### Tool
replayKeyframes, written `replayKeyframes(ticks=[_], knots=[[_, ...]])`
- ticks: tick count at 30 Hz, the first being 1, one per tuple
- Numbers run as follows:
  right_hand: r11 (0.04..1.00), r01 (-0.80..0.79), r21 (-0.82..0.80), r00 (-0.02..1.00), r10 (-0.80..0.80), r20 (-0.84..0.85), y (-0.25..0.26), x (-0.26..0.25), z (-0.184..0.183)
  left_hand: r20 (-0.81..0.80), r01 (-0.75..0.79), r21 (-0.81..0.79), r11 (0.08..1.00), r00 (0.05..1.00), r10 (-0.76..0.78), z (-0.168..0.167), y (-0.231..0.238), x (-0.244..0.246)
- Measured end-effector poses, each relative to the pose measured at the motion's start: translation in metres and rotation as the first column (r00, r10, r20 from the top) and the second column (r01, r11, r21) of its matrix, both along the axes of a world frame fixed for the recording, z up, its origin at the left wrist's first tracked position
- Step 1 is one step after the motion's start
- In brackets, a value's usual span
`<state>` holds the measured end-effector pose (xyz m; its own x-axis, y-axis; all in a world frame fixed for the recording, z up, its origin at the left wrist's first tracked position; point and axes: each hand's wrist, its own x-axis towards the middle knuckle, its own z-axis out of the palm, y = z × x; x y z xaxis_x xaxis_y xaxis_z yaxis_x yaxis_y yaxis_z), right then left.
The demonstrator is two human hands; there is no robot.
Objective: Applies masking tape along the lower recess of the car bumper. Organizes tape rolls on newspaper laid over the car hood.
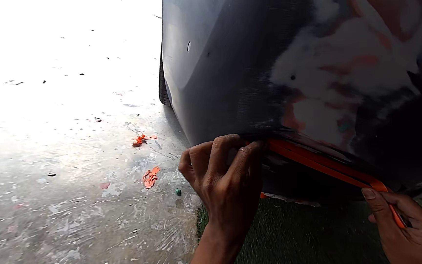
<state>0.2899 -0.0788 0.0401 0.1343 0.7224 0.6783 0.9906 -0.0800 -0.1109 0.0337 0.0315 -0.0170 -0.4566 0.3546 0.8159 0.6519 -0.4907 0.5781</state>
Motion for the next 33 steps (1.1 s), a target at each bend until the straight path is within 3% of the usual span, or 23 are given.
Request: replayKeyframes(ticks=[5, 10, 14, 16, 18, 21, 23, 28, 33], knots=[[1.000, 0.002, -0.003, 1.000, -0.002, 0.013, 0.002, -0.002, -0.001, 0.077, 0.009, -0.072, 0.997, 0.997, -0.004, 0.003, -0.002, -0.001], [1.000, 0.001, 0.007, 1.000, -0.001, -0.003, 0.003, -0.002, -0.001, 0.260, 0.203, -0.185, 0.962, 0.954, -0.151, 0.007, -0.002, -0.006], [1.000, -0.007, 0.006, 1.000, 0.007, -0.007, 0.003, -0.001, -0.002, 0.522, 0.447, -0.113, 0.887, 0.786, -0.329, 0.009, -0.005, -0.006], [1.000, -0.016, 0.006, 1.000, 0.016, -0.001, 0.002, 0.000, -0.002, 0.571, 0.499, -0.018, 0.866, 0.716, -0.401, 0.009, -0.006, -0.010], [1.000, -0.012, 0.007, 1.000, 0.012, 0.000, 0.002, 0.001, -0.001, 0.504, 0.475, 0.036, 0.879, 0.751, -0.427, 0.004, -0.005, -0.015], [1.000, -0.009, -0.003, 1.000, 0.009, -0.005, 0.001, 0.000, 0.000, 0.203, 0.320, 0.030, 0.947, 0.926, -0.319, -0.005, -0.005, -0.016], [1.000, -0.004, 0.000, 1.000, 0.004, -0.002, 0.000, -0.001, 0.000, 0.027, 0.222, 0.030, 0.975, 0.974, -0.223, -0.014, -0.002, -0.011], [0.999, 0.009, 0.032, 1.000, -0.008, -0.017, -0.001, -0.005, 0.005, -0.156, 0.034, 0.058, 0.998, 0.987, -0.025, -0.033, 0.003, 0.000], [0.998, 0.047, 0.044, 0.999, -0.046, -0.012, -0.001, -0.006, 0.012, -0.250, 0.015, 0.163, 0.986, 0.968, 0.027, -0.040, 0.009, 0.004]])
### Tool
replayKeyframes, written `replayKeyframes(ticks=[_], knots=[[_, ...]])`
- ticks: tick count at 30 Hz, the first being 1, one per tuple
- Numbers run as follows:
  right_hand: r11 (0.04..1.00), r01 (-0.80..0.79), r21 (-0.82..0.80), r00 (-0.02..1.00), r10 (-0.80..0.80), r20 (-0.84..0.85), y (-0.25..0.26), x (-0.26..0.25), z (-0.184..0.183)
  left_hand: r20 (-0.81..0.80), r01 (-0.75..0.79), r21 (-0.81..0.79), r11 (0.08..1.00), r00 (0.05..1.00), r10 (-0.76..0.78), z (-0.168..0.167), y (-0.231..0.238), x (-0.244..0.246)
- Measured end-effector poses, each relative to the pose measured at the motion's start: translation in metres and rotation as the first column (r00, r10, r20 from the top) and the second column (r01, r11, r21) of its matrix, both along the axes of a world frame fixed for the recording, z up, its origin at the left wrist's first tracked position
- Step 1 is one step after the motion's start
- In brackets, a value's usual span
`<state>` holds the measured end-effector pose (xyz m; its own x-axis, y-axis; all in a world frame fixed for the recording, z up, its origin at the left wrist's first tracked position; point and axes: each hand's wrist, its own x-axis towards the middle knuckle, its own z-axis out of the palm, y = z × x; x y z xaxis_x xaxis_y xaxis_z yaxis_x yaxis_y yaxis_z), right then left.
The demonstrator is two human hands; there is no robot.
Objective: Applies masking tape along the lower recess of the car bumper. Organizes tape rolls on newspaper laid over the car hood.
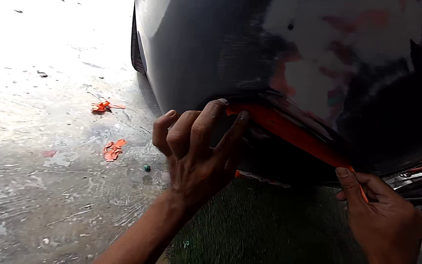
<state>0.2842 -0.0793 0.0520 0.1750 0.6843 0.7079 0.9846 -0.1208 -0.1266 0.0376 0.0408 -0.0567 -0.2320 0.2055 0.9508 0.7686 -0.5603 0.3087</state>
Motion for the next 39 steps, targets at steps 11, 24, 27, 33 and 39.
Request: replayKeyframes(ticks=[11, 24, 27, 33, 39], knots=[[0.994, 0.105, -0.031, 0.977, -0.098, 0.192, 0.005, -0.008, 0.003, -0.117, 0.071, 0.108, 0.992, 0.991, -0.059, -0.007, 0.015, -0.005], [0.997, 0.030, -0.073, 0.979, -0.015, 0.203, 0.002, -0.005, 0.003, -0.170, 0.088, 0.129, 0.988, 0.983, -0.066, -0.013, 0.017, -0.004], [0.985, -0.143, -0.100, 0.978, 0.156, 0.138, -0.007, 0.008, 0.003, -0.170, 0.071, 0.138, 0.988, 0.984, -0.047, -0.012, 0.018, -0.006], [0.956, -0.249, -0.152, 0.959, 0.266, 0.099, -0.024, 0.013, 0.008, -0.153, 0.054, 0.147, 0.988, 0.988, -0.032, -0.012, 0.022, -0.010], [0.992, -0.068, -0.102, 0.982, 0.085, 0.168, -0.001, 0.006, 0.006, -0.122, 0.080, 0.160, 0.984, 0.991, -0.061, -0.011, 0.022, -0.006]])
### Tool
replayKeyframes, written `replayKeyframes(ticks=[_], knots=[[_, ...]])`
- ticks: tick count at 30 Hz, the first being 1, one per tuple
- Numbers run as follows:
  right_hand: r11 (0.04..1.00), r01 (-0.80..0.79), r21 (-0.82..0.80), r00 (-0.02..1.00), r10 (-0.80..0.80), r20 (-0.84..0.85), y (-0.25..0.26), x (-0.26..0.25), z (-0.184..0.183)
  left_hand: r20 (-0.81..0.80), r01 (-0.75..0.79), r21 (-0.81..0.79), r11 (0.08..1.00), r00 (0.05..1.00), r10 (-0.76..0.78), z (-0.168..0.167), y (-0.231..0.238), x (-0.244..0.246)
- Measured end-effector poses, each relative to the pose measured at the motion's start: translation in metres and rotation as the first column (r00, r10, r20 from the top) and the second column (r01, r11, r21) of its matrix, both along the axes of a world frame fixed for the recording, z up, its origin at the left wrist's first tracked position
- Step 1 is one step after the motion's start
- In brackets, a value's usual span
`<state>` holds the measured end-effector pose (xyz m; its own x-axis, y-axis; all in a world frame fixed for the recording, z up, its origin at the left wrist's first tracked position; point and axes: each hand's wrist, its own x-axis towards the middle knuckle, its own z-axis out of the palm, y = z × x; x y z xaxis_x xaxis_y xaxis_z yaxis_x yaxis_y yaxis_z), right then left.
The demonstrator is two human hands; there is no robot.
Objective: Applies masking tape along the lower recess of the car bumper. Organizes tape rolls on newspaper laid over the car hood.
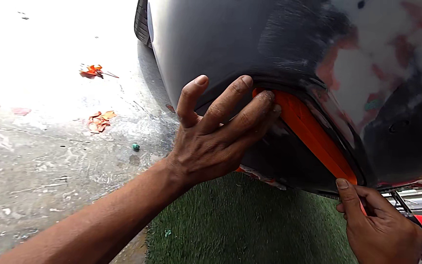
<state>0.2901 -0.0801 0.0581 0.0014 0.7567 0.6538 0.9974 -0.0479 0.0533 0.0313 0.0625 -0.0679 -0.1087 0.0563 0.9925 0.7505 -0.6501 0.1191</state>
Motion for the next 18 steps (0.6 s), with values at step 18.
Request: replayKeyframes(ticks=[18], knots=[[0.977, 0.212, 0.008, 0.973, -0.211, 0.088, 0.008, -0.014, 0.004, -0.166, 0.150, -0.053, 0.987, 0.973, -0.157, 0.003, -0.020, 0.037]])
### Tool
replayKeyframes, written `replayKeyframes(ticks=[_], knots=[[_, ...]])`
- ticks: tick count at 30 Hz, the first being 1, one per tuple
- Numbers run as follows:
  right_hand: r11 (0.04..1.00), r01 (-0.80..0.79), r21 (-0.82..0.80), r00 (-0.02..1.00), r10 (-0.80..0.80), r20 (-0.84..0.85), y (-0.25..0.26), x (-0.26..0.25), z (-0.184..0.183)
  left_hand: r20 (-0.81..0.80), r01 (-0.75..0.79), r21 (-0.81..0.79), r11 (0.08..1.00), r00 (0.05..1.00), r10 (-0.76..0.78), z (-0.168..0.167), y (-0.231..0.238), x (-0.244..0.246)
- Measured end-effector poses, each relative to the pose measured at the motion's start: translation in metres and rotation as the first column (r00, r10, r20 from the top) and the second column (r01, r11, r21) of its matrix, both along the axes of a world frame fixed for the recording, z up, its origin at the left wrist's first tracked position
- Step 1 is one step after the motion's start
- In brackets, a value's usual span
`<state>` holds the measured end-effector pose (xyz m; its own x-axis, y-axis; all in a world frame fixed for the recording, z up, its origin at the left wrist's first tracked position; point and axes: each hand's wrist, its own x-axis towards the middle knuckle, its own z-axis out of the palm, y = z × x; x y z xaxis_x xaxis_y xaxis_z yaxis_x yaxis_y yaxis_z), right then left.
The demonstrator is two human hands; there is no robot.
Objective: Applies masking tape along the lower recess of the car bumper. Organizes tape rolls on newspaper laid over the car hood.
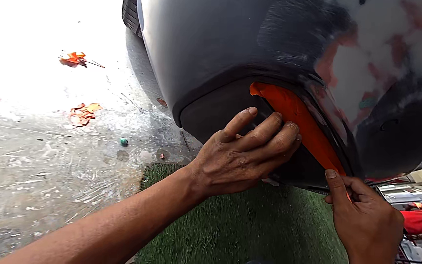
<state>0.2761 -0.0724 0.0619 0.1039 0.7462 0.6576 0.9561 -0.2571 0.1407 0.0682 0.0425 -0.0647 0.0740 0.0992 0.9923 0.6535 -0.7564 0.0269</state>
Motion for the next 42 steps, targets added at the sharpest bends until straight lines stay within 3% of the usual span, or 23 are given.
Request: replayKeyframes(ticks=[8, 12, 15, 19, 22, 26, 34, 36, 38, 40, 42], knots=[[0.997, 0.072, -0.034, 0.997, -0.070, 0.043, 0.003, -0.009, 0.003, -0.176, 0.073, -0.016, 0.997, 0.982, -0.074, 0.005, -0.005, 0.014], [0.990, 0.122, -0.070, 0.992, -0.119, 0.047, 0.005, -0.008, 0.006, -0.389, 0.165, -0.007, 0.986, 0.908, -0.155, 0.013, -0.011, 0.044], [0.995, 0.091, -0.050, 0.995, -0.089, 0.035, 0.003, -0.003, 0.002, -0.457, 0.174, -0.014, 0.985, 0.875, -0.161, 0.021, -0.016, 0.064], [0.998, 0.048, 0.039, 0.997, -0.050, 0.051, -0.003, -0.004, -0.010, -0.478, 0.139, 0.005, 0.990, 0.870, -0.119, 0.019, -0.018, 0.068], [0.989, 0.124, 0.074, 0.990, -0.129, 0.055, 0.001, -0.010, -0.009, -0.494, 0.122, 0.031, 0.992, 0.865, -0.091, 0.019, -0.016, 0.067], [0.973, 0.227, 0.040, 0.963, -0.230, 0.139, 0.007, -0.019, -0.002, -0.508, 0.114, 0.031, 0.993, 0.858, -0.082, 0.018, -0.016, 0.069], [0.967, 0.251, -0.045, 0.891, -0.213, 0.401, 0.011, -0.023, 0.013, -0.468, 0.109, 0.040, 0.993, 0.880, -0.078, 0.015, -0.019, 0.071], [0.937, 0.334, -0.106, 0.848, -0.249, 0.468, 0.009, -0.016, 0.017, -0.459, 0.112, 0.030, 0.993, 0.884, -0.086, 0.014, -0.021, 0.073], [0.853, 0.470, -0.225, 0.843, -0.359, 0.400, -0.009, 0.006, 0.022, -0.471, 0.117, 0.023, 0.993, 0.877, -0.092, 0.014, -0.024, 0.073], [0.886, 0.415, -0.209, 0.894, -0.354, 0.276, -0.031, 0.026, 0.024, -0.478, 0.102, 0.022, 0.995, 0.875, -0.079, 0.016, -0.019, 0.073], [0.901, 0.348, -0.259, 0.936, -0.351, 0.036, -0.052, 0.031, 0.019, -0.498, 0.108, 0.016, 0.994, 0.863, -0.086, 0.017, -0.021, 0.080]])
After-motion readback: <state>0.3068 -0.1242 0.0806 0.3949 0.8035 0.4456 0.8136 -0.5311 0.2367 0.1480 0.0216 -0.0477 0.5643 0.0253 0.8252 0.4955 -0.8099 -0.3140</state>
